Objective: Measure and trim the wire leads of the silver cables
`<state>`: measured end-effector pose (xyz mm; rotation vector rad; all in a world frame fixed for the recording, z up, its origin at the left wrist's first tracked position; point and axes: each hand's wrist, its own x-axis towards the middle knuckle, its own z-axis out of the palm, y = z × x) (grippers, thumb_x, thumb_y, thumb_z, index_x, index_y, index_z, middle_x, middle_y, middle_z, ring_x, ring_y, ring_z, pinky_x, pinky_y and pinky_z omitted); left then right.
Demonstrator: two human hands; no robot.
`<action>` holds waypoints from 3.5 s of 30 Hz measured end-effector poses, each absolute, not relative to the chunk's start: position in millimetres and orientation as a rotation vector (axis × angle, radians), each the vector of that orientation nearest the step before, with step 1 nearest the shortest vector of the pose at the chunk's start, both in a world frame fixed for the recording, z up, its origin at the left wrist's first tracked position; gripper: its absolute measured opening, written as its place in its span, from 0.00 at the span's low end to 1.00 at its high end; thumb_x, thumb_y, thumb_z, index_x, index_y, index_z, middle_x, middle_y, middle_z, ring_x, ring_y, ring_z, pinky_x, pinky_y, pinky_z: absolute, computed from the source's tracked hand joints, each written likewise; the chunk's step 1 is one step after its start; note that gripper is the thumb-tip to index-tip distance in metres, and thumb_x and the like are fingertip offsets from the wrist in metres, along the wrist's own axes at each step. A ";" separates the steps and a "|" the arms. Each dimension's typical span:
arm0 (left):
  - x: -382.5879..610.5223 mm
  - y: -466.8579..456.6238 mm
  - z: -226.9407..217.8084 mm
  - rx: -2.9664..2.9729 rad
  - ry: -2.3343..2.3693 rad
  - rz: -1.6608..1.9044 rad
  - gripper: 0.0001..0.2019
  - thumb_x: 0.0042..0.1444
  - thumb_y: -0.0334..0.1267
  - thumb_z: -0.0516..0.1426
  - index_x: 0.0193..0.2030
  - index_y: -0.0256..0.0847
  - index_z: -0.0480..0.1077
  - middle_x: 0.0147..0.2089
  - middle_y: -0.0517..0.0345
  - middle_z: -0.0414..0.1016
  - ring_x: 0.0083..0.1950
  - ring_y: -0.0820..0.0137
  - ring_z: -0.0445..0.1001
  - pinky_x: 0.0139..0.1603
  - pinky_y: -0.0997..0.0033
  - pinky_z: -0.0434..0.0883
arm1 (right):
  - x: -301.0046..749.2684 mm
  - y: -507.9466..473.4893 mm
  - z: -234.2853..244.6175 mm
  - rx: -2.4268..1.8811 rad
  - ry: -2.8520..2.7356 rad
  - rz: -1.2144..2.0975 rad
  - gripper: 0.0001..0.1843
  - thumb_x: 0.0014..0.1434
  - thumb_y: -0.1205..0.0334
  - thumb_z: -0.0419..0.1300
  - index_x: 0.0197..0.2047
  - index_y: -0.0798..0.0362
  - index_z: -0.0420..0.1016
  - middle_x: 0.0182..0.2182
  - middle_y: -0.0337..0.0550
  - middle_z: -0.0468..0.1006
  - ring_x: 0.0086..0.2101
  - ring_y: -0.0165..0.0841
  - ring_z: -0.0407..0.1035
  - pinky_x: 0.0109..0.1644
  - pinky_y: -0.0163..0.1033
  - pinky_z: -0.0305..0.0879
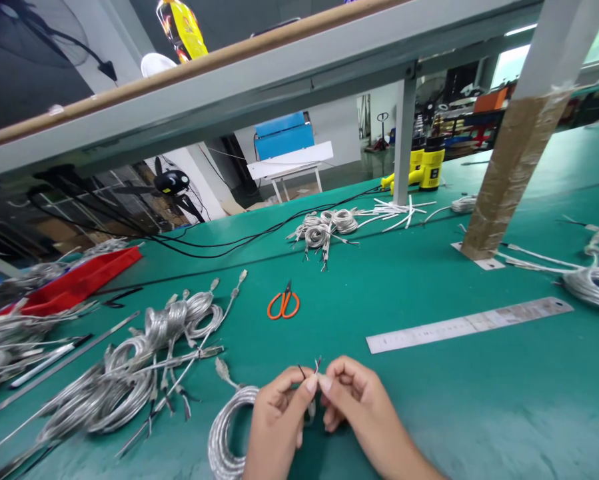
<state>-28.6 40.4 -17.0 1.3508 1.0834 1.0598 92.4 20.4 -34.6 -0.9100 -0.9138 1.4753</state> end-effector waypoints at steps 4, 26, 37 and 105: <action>-30.0 42.0 -14.9 1.334 1.014 1.237 0.07 0.48 0.34 0.58 0.22 0.37 0.73 0.32 0.55 0.70 0.36 0.69 0.69 0.31 0.79 0.65 | 86.3 18.5 -39.6 -0.935 -1.074 1.444 0.11 0.52 0.56 0.60 0.30 0.57 0.68 0.18 0.33 0.66 0.18 0.23 0.61 0.23 0.29 0.59; -23.0 34.6 -7.8 0.956 0.966 1.161 0.10 0.41 0.40 0.63 0.22 0.33 0.75 0.13 0.64 0.63 0.17 0.81 0.57 0.19 0.82 0.56 | 76.4 16.3 -36.2 -1.013 -1.036 1.459 0.11 0.38 0.69 0.68 0.19 0.57 0.67 0.17 0.32 0.64 0.20 0.24 0.55 0.25 0.29 0.53; -19.9 34.8 -7.3 0.986 1.049 1.266 0.05 0.37 0.35 0.64 0.19 0.36 0.75 0.18 0.59 0.71 0.20 0.75 0.64 0.24 0.78 0.64 | 78.2 13.1 -39.8 -1.076 -1.091 1.442 0.06 0.39 0.66 0.67 0.22 0.57 0.73 0.17 0.35 0.70 0.20 0.26 0.61 0.25 0.30 0.57; -24.9 22.3 5.7 1.080 0.990 1.235 0.10 0.43 0.41 0.62 0.24 0.34 0.75 0.12 0.63 0.63 0.14 0.80 0.60 0.14 0.86 0.58 | 72.5 1.9 -38.2 -0.908 -1.091 1.390 0.04 0.44 0.64 0.66 0.22 0.55 0.77 0.19 0.39 0.73 0.22 0.28 0.65 0.26 0.30 0.61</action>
